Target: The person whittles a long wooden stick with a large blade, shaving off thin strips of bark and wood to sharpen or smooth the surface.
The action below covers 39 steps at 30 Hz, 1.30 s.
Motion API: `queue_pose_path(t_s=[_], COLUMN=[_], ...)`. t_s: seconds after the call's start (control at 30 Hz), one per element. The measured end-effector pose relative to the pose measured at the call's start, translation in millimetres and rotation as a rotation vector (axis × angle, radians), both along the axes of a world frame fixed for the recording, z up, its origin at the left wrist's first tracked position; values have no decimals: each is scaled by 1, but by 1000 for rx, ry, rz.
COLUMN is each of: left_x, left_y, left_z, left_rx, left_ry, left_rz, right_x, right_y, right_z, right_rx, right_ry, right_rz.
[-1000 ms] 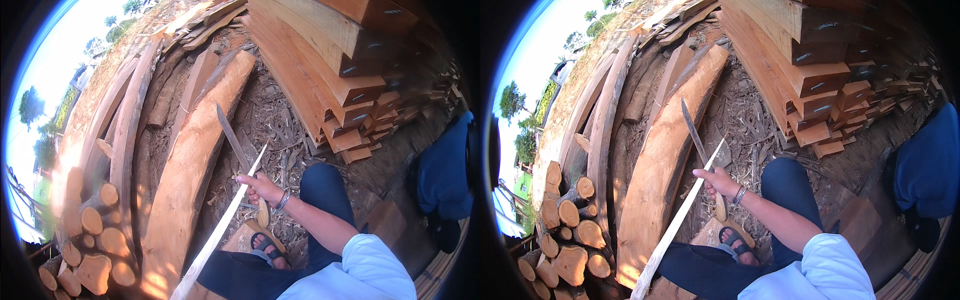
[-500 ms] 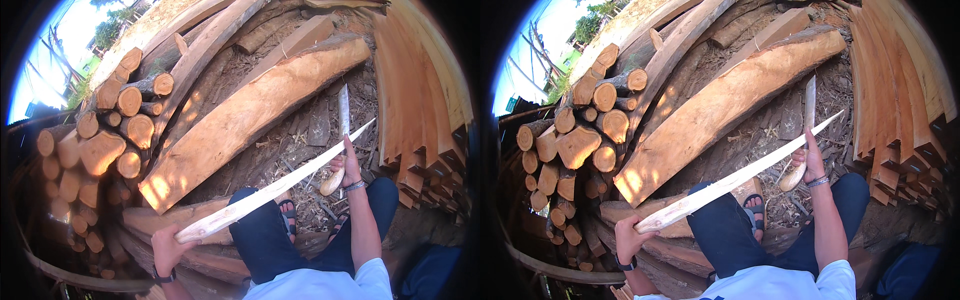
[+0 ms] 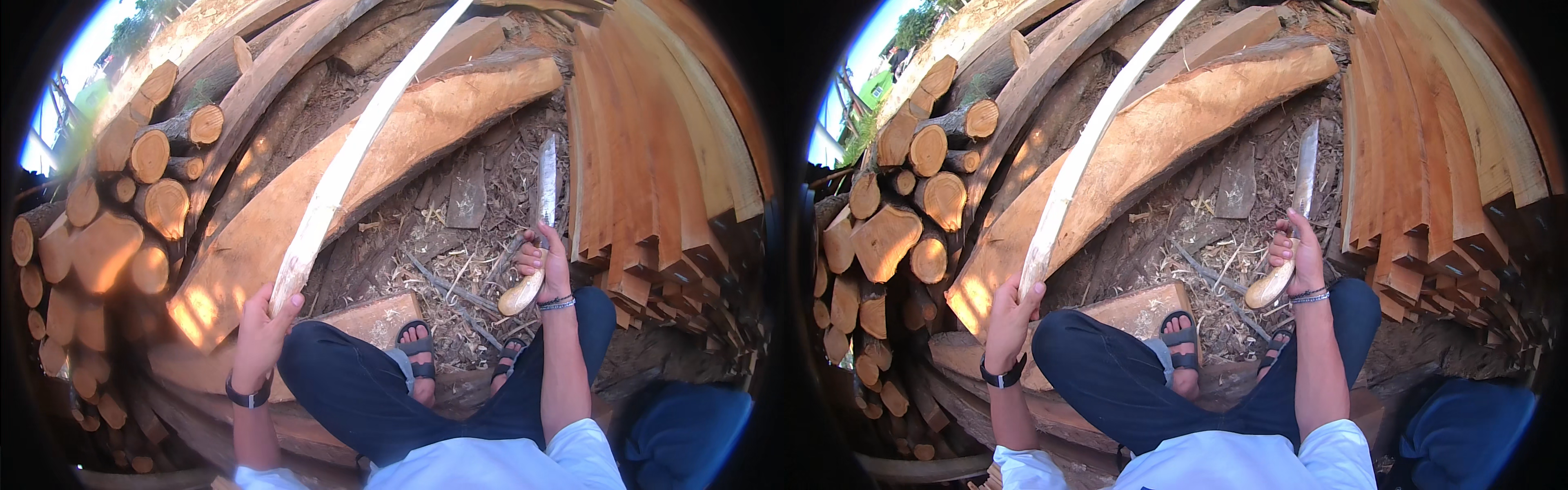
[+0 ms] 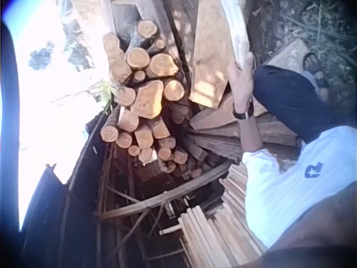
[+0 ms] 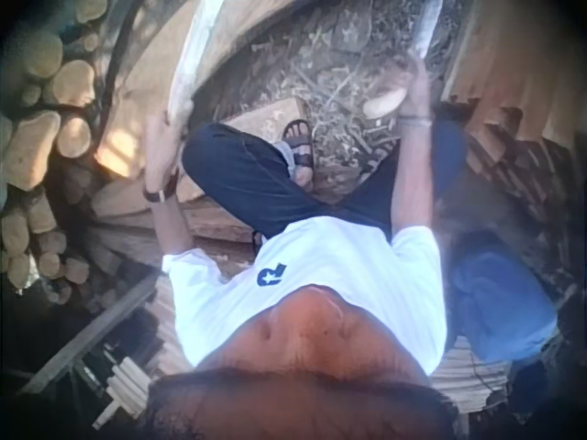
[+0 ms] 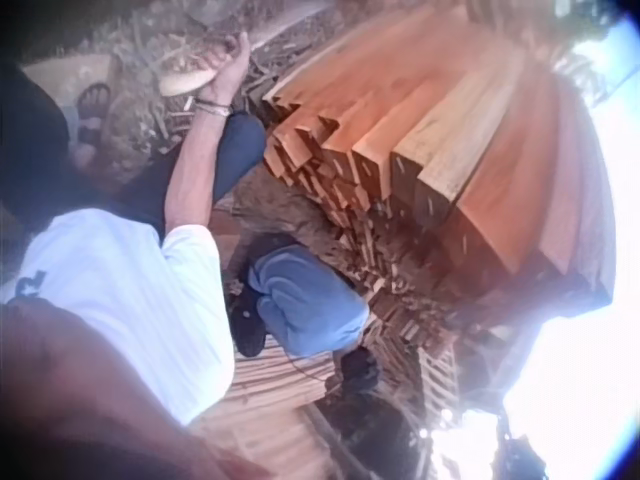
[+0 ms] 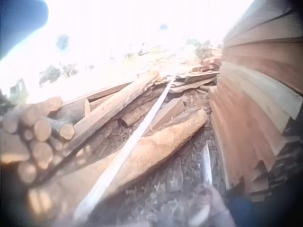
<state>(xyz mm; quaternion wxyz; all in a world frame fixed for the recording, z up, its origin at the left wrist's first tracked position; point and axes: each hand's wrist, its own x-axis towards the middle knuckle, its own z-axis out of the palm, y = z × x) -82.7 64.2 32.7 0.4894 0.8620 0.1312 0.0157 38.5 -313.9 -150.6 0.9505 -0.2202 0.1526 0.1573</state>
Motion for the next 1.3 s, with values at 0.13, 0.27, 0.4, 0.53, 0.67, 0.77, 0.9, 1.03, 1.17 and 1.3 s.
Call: queue_pose_path(t_s=[0.13, 0.27, 0.4, 0.53, 0.67, 0.77, 0.9, 1.03, 1.17, 1.3], left_x=[26, -4, 8, 36, 61, 114, 158, 141, 120, 97], left_y=[-54, -149, -193, -171, -133, -73, 27, -12, -56, -75], left_z=[-7, -52, -130, -160, -110, -27, 84, 57, -25, -55], left_rx=[-416, -763, -735, -455, -384, -226, 346, -98, -182, -206], left_ry=[-47, -73, -187, -358, -396, -444, -680, -586, -434, -192], left_rz=[-98, -65, -95, 22, 28, 11, 87, -110, -183, -314], right_x=[1, 4, 3, 7, 3, 6, -4, -10, -20, -24], right_y=[-13, -4, -7, -20, -12, -15, 1, 8, 23, 30], right_z=[0, 0, -4, -12, -13, -13, -3, 11, 25, 24], right_rx=[24, 68, 80, 134, 19, 0, -115, -346, -583, -731], right_ry=[-12, -21, -24, -81, -67, -49, -60, -164, -298, -471], right_rz=[-39, -21, 2, 74, 23, 39, -7, -74, -112, -153])
